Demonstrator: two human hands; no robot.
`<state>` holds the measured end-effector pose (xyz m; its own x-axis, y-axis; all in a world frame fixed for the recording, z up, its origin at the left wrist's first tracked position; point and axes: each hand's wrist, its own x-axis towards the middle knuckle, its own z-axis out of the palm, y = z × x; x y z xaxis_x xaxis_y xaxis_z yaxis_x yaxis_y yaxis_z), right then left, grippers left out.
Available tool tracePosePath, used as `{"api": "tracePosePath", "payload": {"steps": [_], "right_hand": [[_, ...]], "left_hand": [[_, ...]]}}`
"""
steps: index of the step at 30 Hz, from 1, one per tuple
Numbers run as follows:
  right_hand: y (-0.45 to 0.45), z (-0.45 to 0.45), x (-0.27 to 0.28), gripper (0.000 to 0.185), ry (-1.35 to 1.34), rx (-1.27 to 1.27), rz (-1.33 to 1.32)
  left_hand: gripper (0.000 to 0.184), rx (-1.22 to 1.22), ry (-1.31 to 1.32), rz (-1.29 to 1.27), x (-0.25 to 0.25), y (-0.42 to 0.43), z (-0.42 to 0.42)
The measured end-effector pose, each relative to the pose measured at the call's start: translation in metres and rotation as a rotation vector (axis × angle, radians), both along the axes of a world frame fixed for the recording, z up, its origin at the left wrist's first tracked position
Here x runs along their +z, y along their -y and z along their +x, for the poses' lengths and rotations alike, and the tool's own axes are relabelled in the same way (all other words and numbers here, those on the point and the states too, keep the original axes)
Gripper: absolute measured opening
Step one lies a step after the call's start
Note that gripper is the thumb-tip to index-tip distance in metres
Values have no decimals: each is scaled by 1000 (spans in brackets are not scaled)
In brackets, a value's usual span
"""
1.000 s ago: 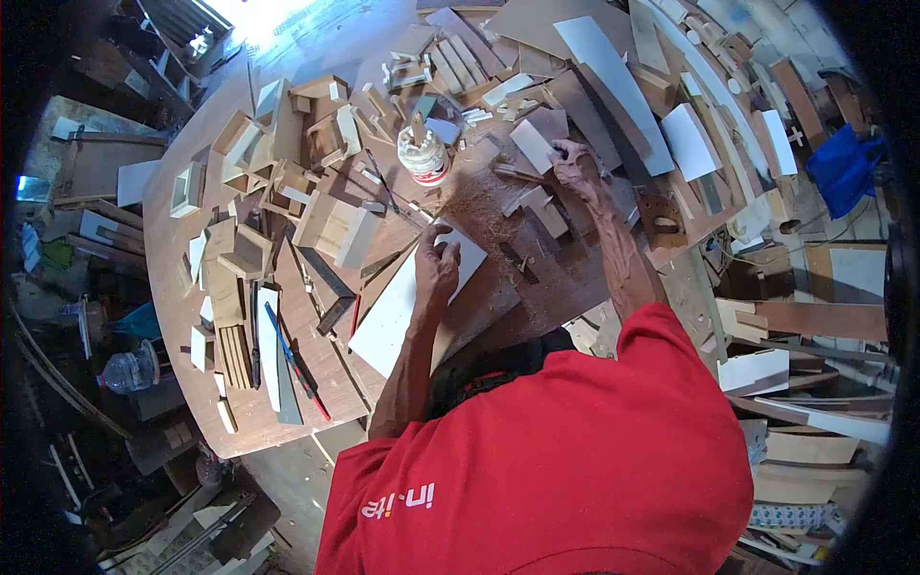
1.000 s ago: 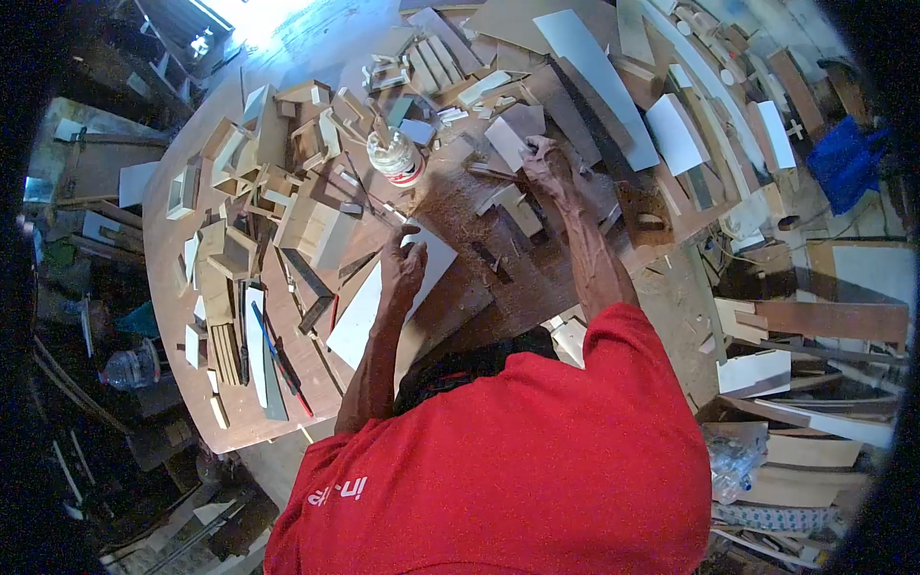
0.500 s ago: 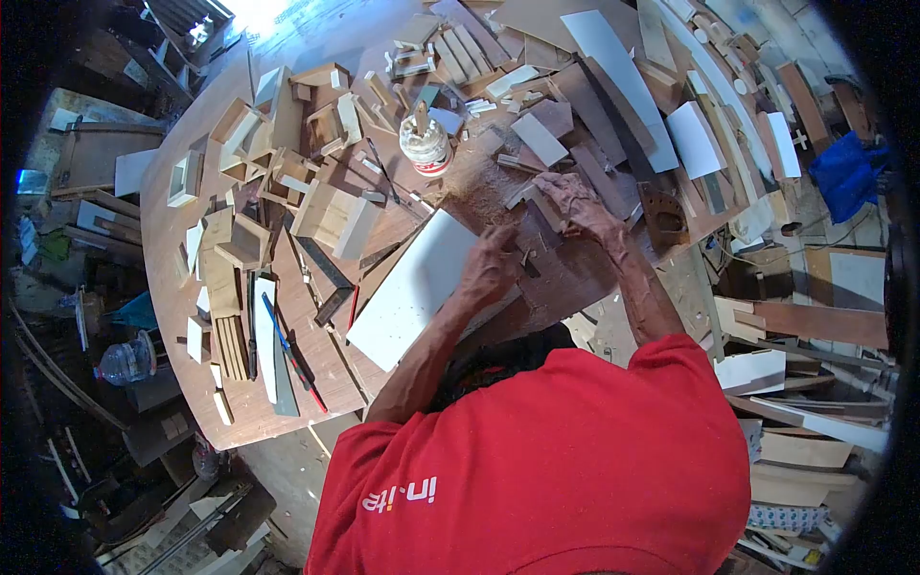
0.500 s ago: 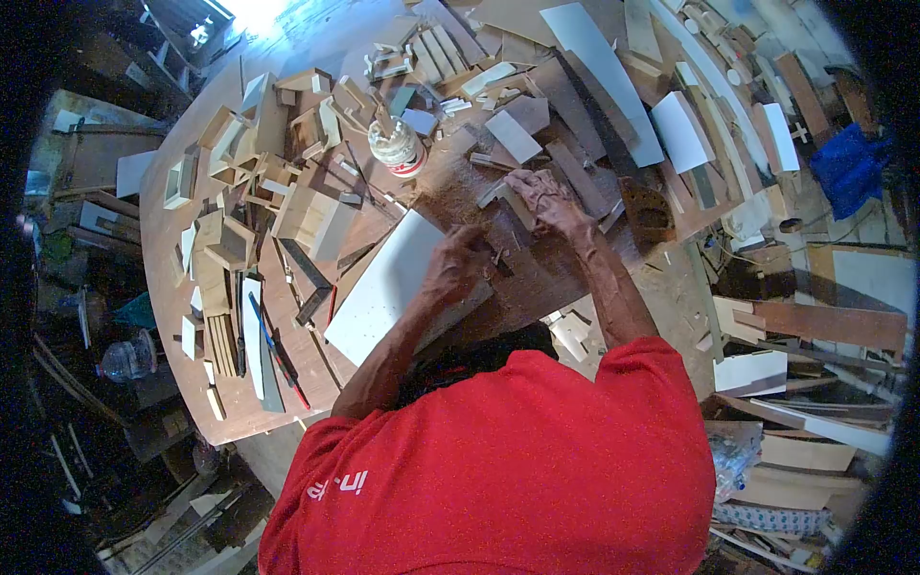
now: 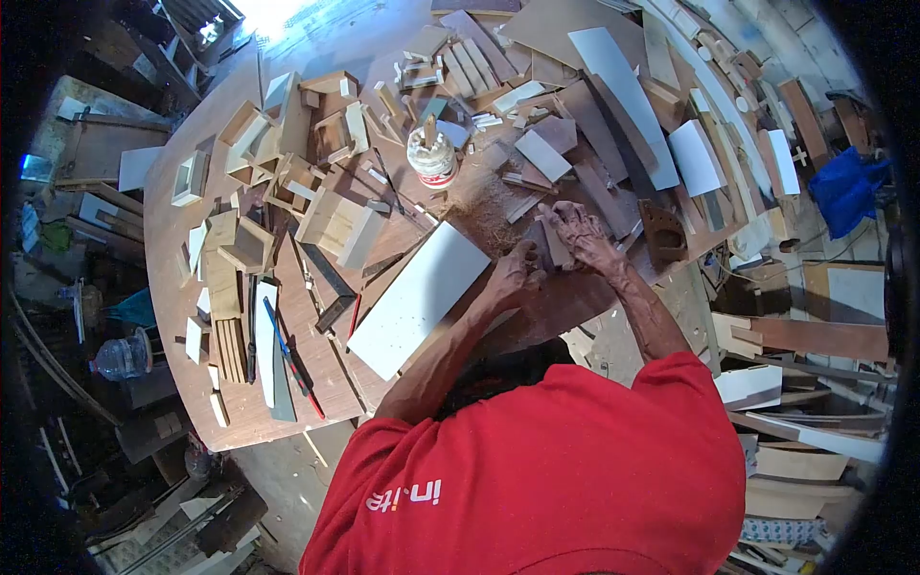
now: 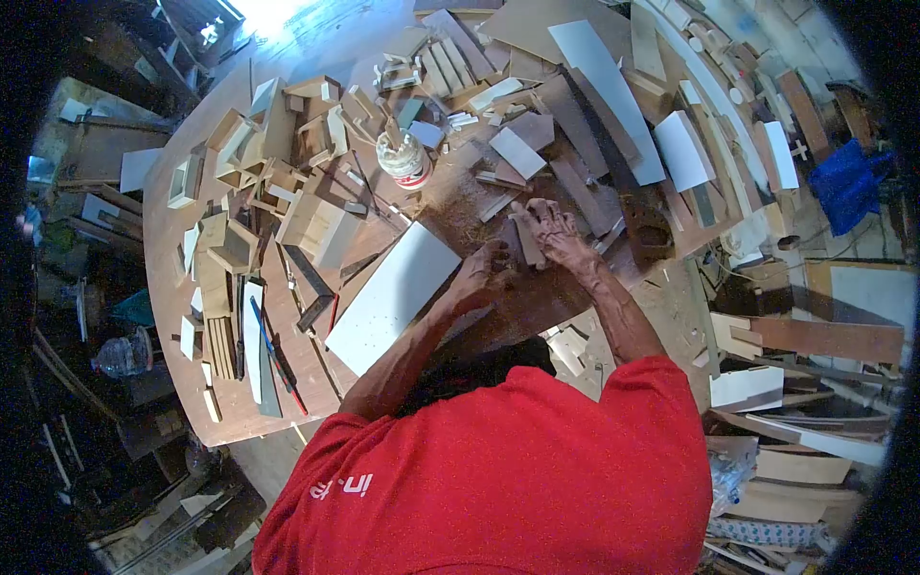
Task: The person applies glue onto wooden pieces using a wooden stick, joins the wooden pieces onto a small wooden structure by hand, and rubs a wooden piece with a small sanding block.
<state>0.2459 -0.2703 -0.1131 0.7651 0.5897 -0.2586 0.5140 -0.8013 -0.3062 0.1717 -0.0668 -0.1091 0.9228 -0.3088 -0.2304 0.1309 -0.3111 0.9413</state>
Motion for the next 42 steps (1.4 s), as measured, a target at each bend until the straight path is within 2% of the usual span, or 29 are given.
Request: {"api": "tracePosePath", "payload": {"steps": [4, 6, 8, 11, 12, 14, 15, 17, 20, 22, 23, 24, 26, 32, 34, 35, 39, 42], "right_hand": [[6, 3, -6, 85, -39, -9, -106], [12, 0, -19, 90, 17, -47, 104], [11, -4, -13, 89, 3, -75, 165], [12, -15, -4, 92, -11, -110, 236], [12, -19, -2, 97, -8, -106, 247], [12, -23, 7, 96, 4, -113, 269], [12, -25, 9, 95, 15, -114, 286], [15, -28, 4, 95, 27, -138, 320], [7, -34, 15, 94, 25, -178, 343], [5, -37, 16, 92, 16, -205, 332], [6, -39, 10, 97, 36, -183, 300], [5, -40, 4, 104, 56, -161, 269], [3, -44, -9, 104, 38, -194, 278], [0, -44, 1, 102, -27, -237, 223], [1, -43, 4, 101, -53, -251, 190], [1, -43, 5, 105, -52, -241, 238], [-7, -47, 6, 109, -9, -292, 360], [-12, -48, 41, 103, -55, -274, 517]], "left_hand": [[54, 1, -30, 43, 6, 9, 3], [55, 9, -61, 34, 3, 16, 5], [57, 94, 47, 68, -14, 24, 6], [48, 207, -46, 38, -6, 29, 7], [48, 201, -47, 42, -13, 29, 10], [37, 37, 27, 62, -35, 27, 19], [37, 31, 26, 67, -24, 27, 18], [31, 115, -250, -108, 13, 28, 17], [31, 190, -309, -153, -5, 35, 17], [28, 174, -341, -136, 7, 34, 20], [24, 163, -376, -124, 14, 33, 21], [24, 161, -375, -120, 9, 33, 21], [23, 178, -370, -199, 1, 32, 21], [25, 126, -277, -127, 10, 27, 21], [25, 140, -299, -193, 15, 26, 22], [26, 156, -322, -257, 17, 26, 22], [26, 149, -326, -220, 22, 26, 24], [28, 146, -284, -181, 19, 26, 23]]}}
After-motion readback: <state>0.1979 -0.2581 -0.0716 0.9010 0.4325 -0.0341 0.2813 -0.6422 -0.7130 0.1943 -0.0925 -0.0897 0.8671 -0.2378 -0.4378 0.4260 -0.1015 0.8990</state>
